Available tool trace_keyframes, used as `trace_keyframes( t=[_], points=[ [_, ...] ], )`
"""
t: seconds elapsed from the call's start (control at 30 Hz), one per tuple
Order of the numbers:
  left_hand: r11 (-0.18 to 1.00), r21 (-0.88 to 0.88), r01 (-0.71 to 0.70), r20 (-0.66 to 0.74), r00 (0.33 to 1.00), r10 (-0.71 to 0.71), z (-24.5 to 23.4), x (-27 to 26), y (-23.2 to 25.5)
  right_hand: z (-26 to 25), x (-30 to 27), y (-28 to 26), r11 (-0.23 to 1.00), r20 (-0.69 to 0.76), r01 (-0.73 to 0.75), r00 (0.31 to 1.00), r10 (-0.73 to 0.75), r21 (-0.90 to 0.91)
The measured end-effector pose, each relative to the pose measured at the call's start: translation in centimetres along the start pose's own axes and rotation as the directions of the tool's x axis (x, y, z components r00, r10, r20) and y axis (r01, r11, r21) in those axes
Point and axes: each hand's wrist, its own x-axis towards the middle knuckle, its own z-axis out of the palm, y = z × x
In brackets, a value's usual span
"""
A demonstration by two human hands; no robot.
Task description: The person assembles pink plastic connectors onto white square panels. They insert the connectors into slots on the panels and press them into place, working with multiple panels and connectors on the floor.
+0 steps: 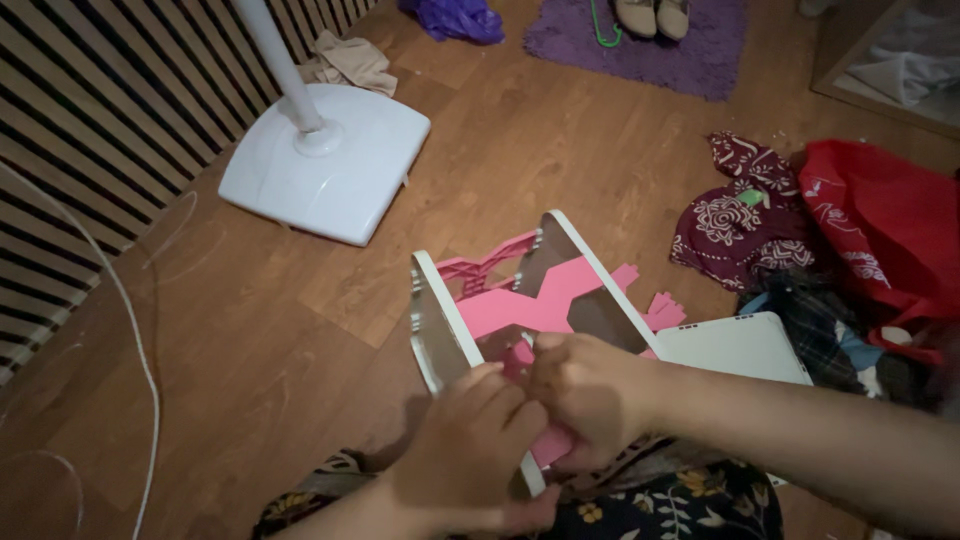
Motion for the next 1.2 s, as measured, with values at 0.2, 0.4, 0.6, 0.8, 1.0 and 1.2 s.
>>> trace_keyframes(
  t=[0.2,0.4,0.6,0.8,1.0,1.2],
  points=[
    [0.999,-0.009,0.039,0.003,0.999,-0.039,-0.5,-0.1,-0.4,-0.1,0.1,0.3,0.999,-0.007,-0.014,1.000,0.014,0.037],
    [0.999,-0.037,0.009,-0.027,1.000,-0.010,-0.7,0.2,-0.3,-0.3,0.2,0.7,0.999,-0.002,-0.005,1.000,0.005,0.046],
    [0.996,-0.070,0.051,-0.020,0.998,-0.053,-1.3,0.5,-0.6,0.0,0.9,0.6,0.994,-0.041,-0.089,0.995,0.092,0.061],
    [0.994,0.042,0.100,0.005,0.995,-0.101,-0.8,-0.6,-1.4,0.4,1.0,0.7,0.995,-0.039,-0.101,0.994,0.100,-0.009],
    [0.981,-0.010,0.193,-0.036,0.980,-0.194,1.4,-1.9,-5.4,2.1,2.3,1.5,0.926,-0.146,-0.347,0.934,0.327,-0.146],
    [0.975,-0.025,0.220,-0.120,0.968,-0.221,4.5,-5.1,-10.1,6.7,4.7,3.5,0.787,-0.200,-0.552,0.834,0.515,-0.274]
  ],
)
